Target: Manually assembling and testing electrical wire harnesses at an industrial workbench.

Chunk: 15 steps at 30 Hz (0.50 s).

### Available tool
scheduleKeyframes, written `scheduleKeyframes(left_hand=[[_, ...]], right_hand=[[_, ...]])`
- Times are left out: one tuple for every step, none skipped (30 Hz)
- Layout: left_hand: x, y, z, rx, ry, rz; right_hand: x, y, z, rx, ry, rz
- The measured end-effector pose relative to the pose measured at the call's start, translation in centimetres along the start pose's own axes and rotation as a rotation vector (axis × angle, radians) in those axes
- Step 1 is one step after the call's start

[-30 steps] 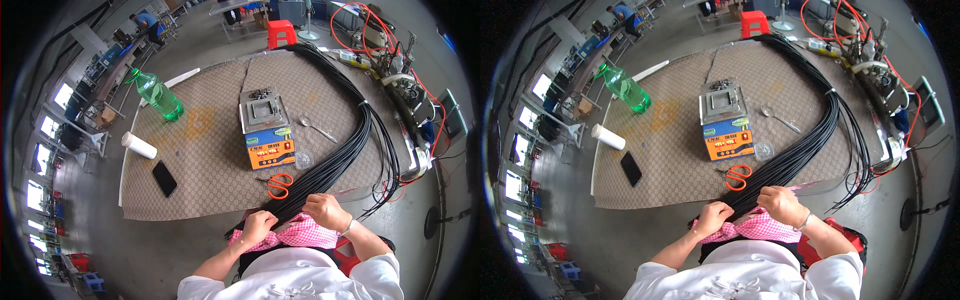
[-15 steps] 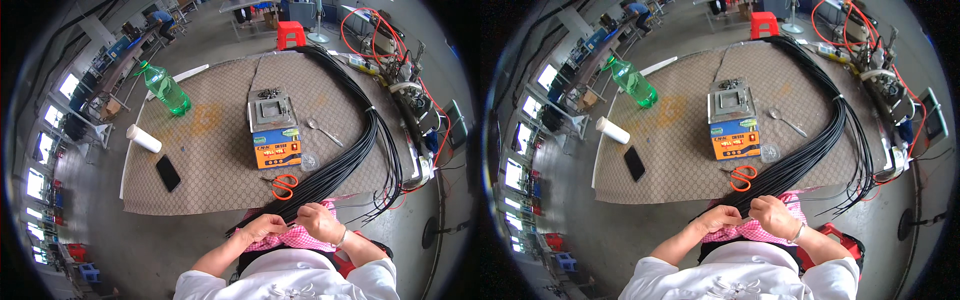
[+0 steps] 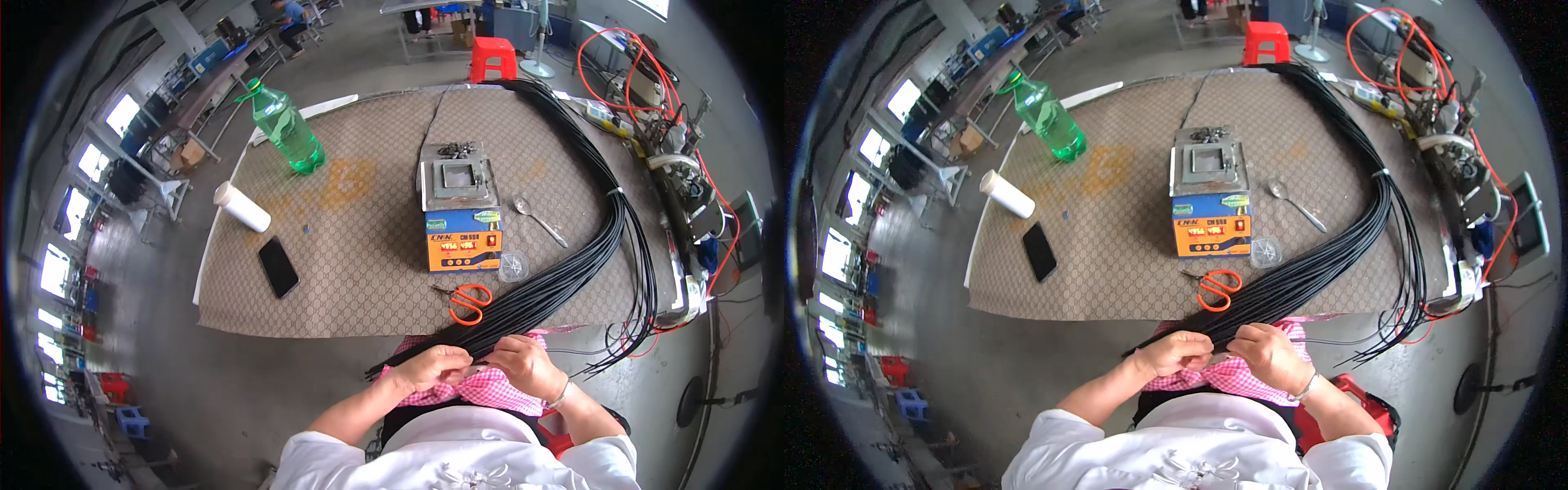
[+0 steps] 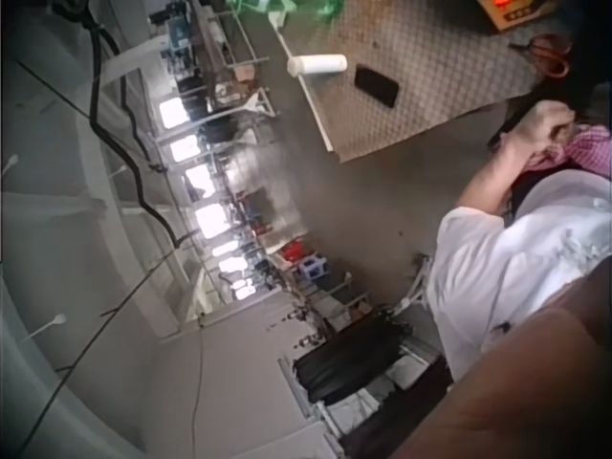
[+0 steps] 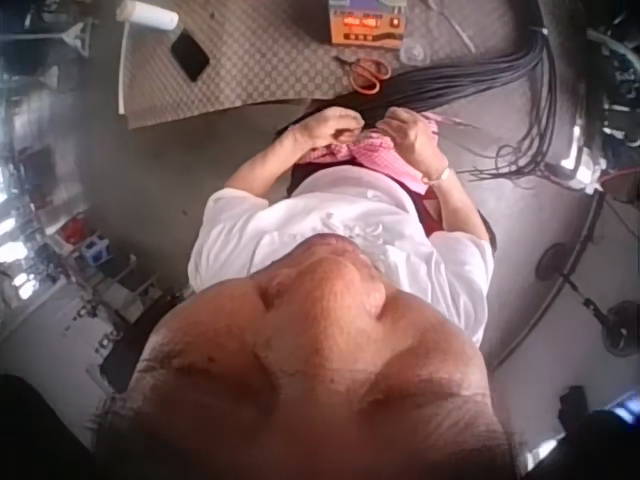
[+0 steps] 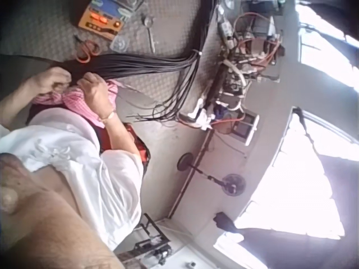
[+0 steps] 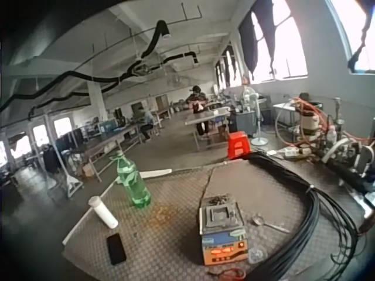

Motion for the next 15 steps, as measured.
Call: scheduleKeyframes(left_hand=[[0.0, -0.1, -0.4, 0.095, 0.175, 0.024], [-0.3, 0.0, -0.3, 0.05, 0.157, 0.033], [-0.6, -0.1, 0.2, -0.023, 0.143, -0.013], [-0.8, -0.2, 0.6, -0.093, 0.123, -0.054], [-1.2, -0.1, 1.2, -0.164, 0.103, -0.093], [-1.4, -0.1, 1.8, -0.21, 0.25, -0.124], [-2.1, -0.2, 2.2, -0.198, 0.341, -0.225], [-2.0, -0.3, 2.3, -0.266, 0.367, -0.252], [-2.0, -0.4, 2.2, -0.334, 0.392, -0.277], [-2.0, -0.9, 1.6, -0.312, 0.314, -0.301], [-2.1, -1.3, 0.9, -0.291, 0.236, -0.323], [-2.3, -1.5, 0.7, -0.323, 0.186, -0.344], [-2.3, -1.7, 0.8, -0.341, 0.196, -0.346], [-2.3, -1.9, 1.0, -0.36, 0.206, -0.348], [-2.4, -2.1, 1.1, -0.378, 0.215, -0.35]], right_hand=[[0.3, -0.2, 0.1, -0.01, 0.014, 0.013], [0.5, -0.4, 0.2, -0.02, 0.027, 0.026], [0.2, -0.5, 0.5, -0.056, -0.007, -0.011], [-0.1, -0.5, 0.7, -0.1, -0.041, -0.052], [-0.4, -0.3, 0.9, -0.144, -0.075, -0.094], [-1.9, 0.4, 1.1, -0.221, -0.099, -0.156], [-2.8, 0.7, 1.1, -0.241, -0.155, -0.247], [-3.6, 1.0, 1.1, -0.261, -0.211, -0.338], [-4.5, 1.5, 1.1, -0.282, -0.266, -0.431], [-5.5, 1.9, 0.4, -0.291, -0.407, -0.499], [-5.9, 2.2, 0.0, -0.289, -0.466, -0.537], [-6.1, 2.3, -0.3, -0.288, -0.525, -0.576], [-6.1, 2.4, -0.5, -0.288, -0.583, -0.613], [-6.3, 2.4, -0.6, -0.287, -0.639, -0.64], [-6.4, 2.5, -0.7, -0.285, -0.695, -0.666]])
Point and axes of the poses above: each hand's wrist, its own y-axis away from the middle knuckle, its own z-axis out of the back of the hand, x = y × z, the point moved 8 cm from there along -y, towards the middle knuckle, and after that the axes turned 12 degrees about -y, right-handed, at the moved point
